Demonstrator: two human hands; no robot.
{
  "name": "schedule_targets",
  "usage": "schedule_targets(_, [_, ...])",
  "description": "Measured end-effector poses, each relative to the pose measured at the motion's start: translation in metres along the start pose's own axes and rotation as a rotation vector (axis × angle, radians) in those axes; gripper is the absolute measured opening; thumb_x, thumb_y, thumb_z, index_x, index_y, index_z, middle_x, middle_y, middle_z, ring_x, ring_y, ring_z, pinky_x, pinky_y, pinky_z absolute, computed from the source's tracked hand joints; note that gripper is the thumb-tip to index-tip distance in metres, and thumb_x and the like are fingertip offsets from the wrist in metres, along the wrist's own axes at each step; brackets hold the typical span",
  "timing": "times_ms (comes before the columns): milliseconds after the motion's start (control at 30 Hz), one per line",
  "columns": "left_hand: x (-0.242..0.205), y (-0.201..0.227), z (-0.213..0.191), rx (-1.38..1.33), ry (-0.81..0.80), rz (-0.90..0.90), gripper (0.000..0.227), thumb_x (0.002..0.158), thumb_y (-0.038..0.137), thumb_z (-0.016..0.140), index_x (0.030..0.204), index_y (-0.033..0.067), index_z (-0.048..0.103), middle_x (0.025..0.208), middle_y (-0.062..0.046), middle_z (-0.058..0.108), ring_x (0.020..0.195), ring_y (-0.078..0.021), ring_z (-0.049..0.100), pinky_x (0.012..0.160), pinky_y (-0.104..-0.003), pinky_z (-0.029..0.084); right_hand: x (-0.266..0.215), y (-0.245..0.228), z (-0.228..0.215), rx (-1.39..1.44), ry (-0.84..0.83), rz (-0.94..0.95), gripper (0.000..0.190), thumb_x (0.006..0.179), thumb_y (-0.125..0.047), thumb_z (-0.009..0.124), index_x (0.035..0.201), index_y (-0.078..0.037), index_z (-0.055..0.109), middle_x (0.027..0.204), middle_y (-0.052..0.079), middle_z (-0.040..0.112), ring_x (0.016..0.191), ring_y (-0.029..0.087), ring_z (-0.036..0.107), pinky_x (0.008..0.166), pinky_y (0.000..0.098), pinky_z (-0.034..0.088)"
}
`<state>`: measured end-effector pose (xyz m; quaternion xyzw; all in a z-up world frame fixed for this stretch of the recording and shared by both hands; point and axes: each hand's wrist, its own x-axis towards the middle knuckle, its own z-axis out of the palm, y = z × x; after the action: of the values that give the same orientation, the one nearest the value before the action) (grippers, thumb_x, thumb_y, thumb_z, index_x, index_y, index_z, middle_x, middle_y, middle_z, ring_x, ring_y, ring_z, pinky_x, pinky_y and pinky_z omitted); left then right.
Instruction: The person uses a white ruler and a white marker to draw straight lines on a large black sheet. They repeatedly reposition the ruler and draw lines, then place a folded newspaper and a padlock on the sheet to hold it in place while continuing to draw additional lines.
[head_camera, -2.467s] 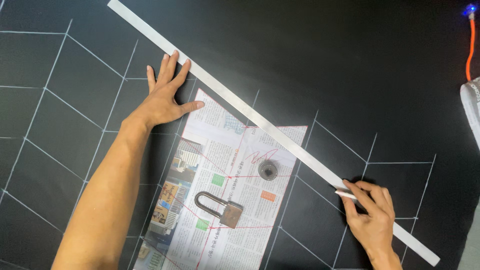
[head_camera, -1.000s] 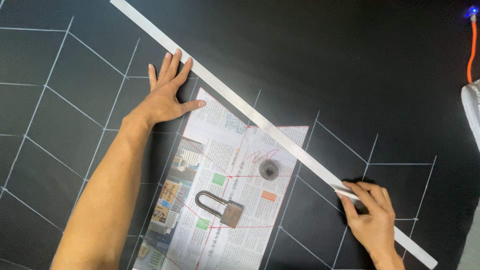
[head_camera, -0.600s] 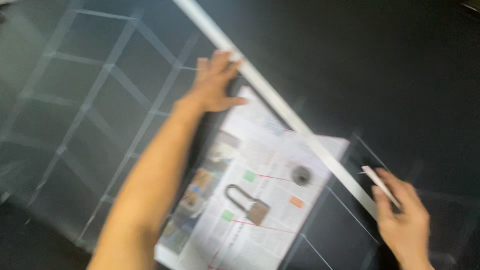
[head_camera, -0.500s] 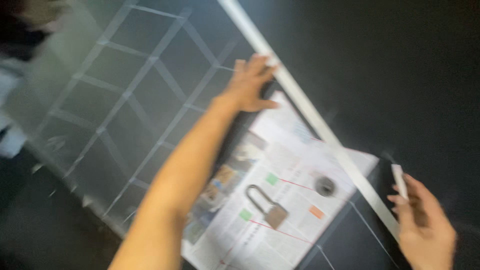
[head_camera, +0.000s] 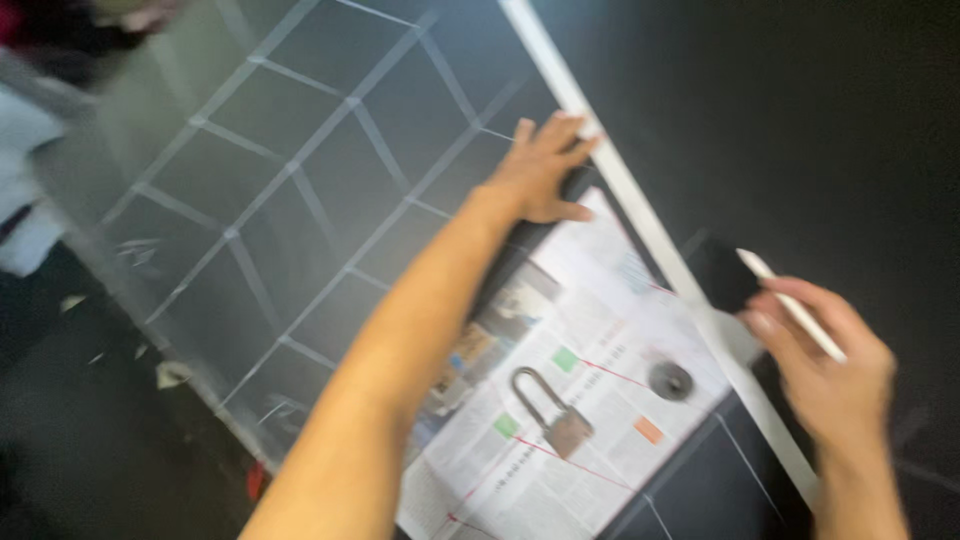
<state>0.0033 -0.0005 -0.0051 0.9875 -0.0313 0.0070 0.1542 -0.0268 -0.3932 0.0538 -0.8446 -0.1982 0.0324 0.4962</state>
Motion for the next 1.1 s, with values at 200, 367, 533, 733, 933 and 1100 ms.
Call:
schedule_targets(200, [-0.004,0.009,-0.014,-0.067,-0.034,-0.056,0.118,0.065,0.064,0.086,0.159,0.0209,0.029,0.169,-0.011,0.010,0.156,-0.0288,0.002,0.124,-0.059,-0.001,0.010,-0.004,0.011,0.058,-0.080,-0.068,0.024,0.108,-0.018,0.061,0.121,-0.003,0.073,0.100,0.006,0.074,0.096,0.013,0.069,0.087,0.0265,0.053])
schedule_targets(367, [-0.009,0.014,-0.022,-0.100,-0.048,-0.072,0.118,0.066,0.059,0.088,0.160,0.0211,0.029,0.171,-0.009,0.011,0.158,-0.0277,0.003,0.125,-0.058,-0.001,0.011,-0.011,0.019,-0.050,-0.120,0.078,0.031,0.099,-0.023,0.063,0.125,-0.009,0.071,0.099,0.002,0.077,0.095,0.012,0.070,0.084,0.0291,0.053])
schedule_targets(533, [-0.009,0.017,-0.024,-0.096,-0.062,-0.072,0.117,0.067,0.059,0.088,0.160,0.0203,0.029,0.170,-0.009,0.009,0.157,-0.0279,0.002,0.125,-0.058,-0.002,0.013,-0.026,0.022,-0.124,-0.160,0.108,0.028,0.096,-0.022,0.068,0.120,-0.009,0.075,0.103,0.006,0.077,0.099,0.016,0.070,0.089,0.0322,0.052])
schedule_targets(733, [-0.010,0.019,-0.028,-0.115,-0.059,-0.079,0.119,0.065,0.057,0.089,0.160,0.0193,0.029,0.171,-0.008,0.010,0.157,-0.0269,0.003,0.125,-0.056,-0.002,0.013,-0.040,0.026,-0.095,-0.220,0.264,0.029,0.093,-0.024,0.069,0.119,-0.015,0.076,0.110,0.005,0.080,0.104,0.016,0.074,0.093,0.0320,0.053])
schedule_targets(933, [-0.010,0.019,-0.029,-0.124,-0.052,-0.084,0.118,0.064,0.055,0.090,0.160,0.0191,0.030,0.170,-0.007,0.011,0.157,-0.0260,0.003,0.126,-0.055,-0.002,0.016,-0.042,0.030,-0.106,-0.205,0.151,0.026,0.092,-0.021,0.070,0.116,-0.014,0.077,0.114,0.005,0.078,0.106,0.018,0.073,0.095,0.0331,0.051])
schedule_targets(1100, [-0.010,0.019,-0.027,-0.133,-0.050,-0.099,0.119,0.062,0.054,0.091,0.159,0.0203,0.031,0.170,-0.006,0.011,0.157,-0.0249,0.003,0.126,-0.054,-0.002,0.016,-0.037,0.032,-0.141,-0.209,0.099,0.026,0.093,-0.021,0.070,0.117,-0.015,0.077,0.110,0.005,0.077,0.102,0.018,0.072,0.091,0.0335,0.052])
